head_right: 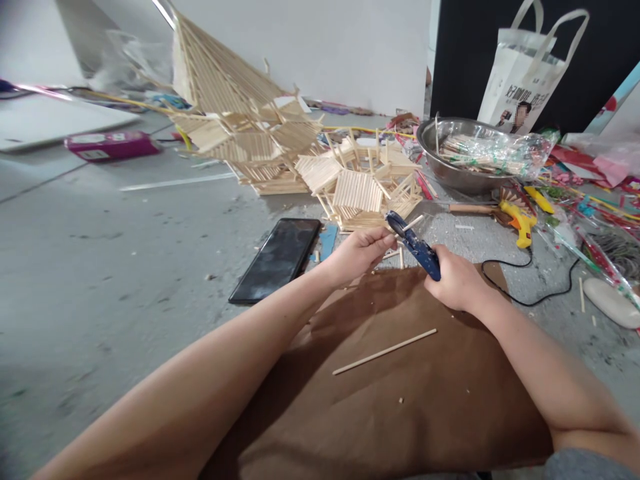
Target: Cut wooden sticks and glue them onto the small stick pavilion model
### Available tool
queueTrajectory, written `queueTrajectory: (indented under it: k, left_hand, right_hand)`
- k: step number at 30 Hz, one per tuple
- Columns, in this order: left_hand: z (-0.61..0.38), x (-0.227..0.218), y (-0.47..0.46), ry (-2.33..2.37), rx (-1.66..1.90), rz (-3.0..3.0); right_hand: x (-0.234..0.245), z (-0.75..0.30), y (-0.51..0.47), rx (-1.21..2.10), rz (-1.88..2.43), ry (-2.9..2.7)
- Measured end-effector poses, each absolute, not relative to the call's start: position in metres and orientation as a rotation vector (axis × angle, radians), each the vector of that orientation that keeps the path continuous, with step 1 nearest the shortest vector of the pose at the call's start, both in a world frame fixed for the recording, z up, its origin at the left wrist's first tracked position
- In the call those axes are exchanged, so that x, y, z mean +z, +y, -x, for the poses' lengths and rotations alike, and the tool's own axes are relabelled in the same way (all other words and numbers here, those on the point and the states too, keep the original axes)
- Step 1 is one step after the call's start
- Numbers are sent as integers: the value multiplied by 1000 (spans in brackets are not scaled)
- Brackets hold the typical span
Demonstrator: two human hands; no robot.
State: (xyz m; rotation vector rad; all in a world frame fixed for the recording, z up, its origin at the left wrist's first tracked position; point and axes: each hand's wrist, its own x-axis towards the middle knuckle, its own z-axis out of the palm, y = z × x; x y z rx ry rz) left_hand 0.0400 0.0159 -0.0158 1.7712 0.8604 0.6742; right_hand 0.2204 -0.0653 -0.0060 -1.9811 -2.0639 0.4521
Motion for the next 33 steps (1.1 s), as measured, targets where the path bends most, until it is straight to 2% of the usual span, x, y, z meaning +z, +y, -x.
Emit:
queueTrajectory:
  k: [10, 19, 29, 33]
  left_hand:
    - [-50, -18, 18, 1005, 655, -1983]
    - [-58, -35, 15, 1241, 436, -2277]
    - [-61, -33, 10, 1378, 261, -2365]
    - [-62, -30, 6, 1416, 274, -2441]
  right_hand:
    - [-4, -220, -61, 500, 2052, -2049]
    - [-4, -225, -53, 1120, 2150, -1883]
    - [-9, -226, -49, 1329, 2093, -1738]
    - [-8, -228, -51, 1540, 1995, -1527]
